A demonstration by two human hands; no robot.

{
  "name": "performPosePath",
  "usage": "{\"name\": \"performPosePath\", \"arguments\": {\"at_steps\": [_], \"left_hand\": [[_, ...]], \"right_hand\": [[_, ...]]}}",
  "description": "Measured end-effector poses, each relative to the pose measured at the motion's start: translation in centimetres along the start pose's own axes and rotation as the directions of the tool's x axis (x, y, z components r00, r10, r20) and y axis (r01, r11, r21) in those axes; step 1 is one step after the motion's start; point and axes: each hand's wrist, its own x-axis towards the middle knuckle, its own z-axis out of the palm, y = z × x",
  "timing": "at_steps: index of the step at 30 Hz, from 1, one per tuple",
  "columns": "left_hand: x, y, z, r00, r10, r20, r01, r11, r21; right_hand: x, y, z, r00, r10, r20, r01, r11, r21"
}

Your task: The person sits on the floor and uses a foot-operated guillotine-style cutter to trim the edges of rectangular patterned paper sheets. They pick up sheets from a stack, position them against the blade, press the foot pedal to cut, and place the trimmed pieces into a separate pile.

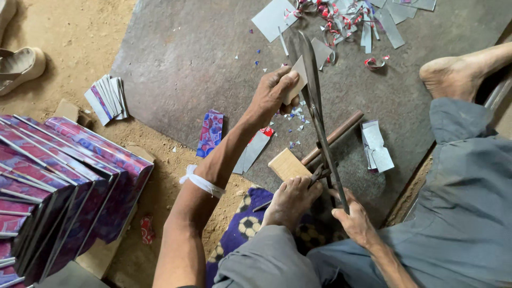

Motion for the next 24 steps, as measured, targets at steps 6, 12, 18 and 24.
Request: {"name": "performPosePath", "arguments": {"at_steps": [6,12,18,24], "left_hand": [[-0.6,-0.2,1.2,0.999,-0.023,-0.049,0.022,1.000,-0.019],[-0.8,-0.6,1.8,0.996,-0.045,-0.080,0.043,0.999,-0.031],[-0.8,-0.6,1.7,0.997,-0.034,-0.076,0.033,0.999,-0.021],[-0.8,-0.4,1.7,0.997,-0.032,-0.066,0.030,0.999,-0.042]], "right_hand": [[-0.5,-2.1,-0.8,0.997,0.053,0.048,-0.055,0.998,0.029],[-1.1,-2.5,-1.0,0.998,0.032,0.063,-0.034,0.999,0.032],[-0.3,-1.2,-0.4,0.999,0.021,0.028,-0.025,0.990,0.140],[0.7,-0.1,-0.4,0.993,-0.067,0.092,0.049,0.981,0.185]]}}
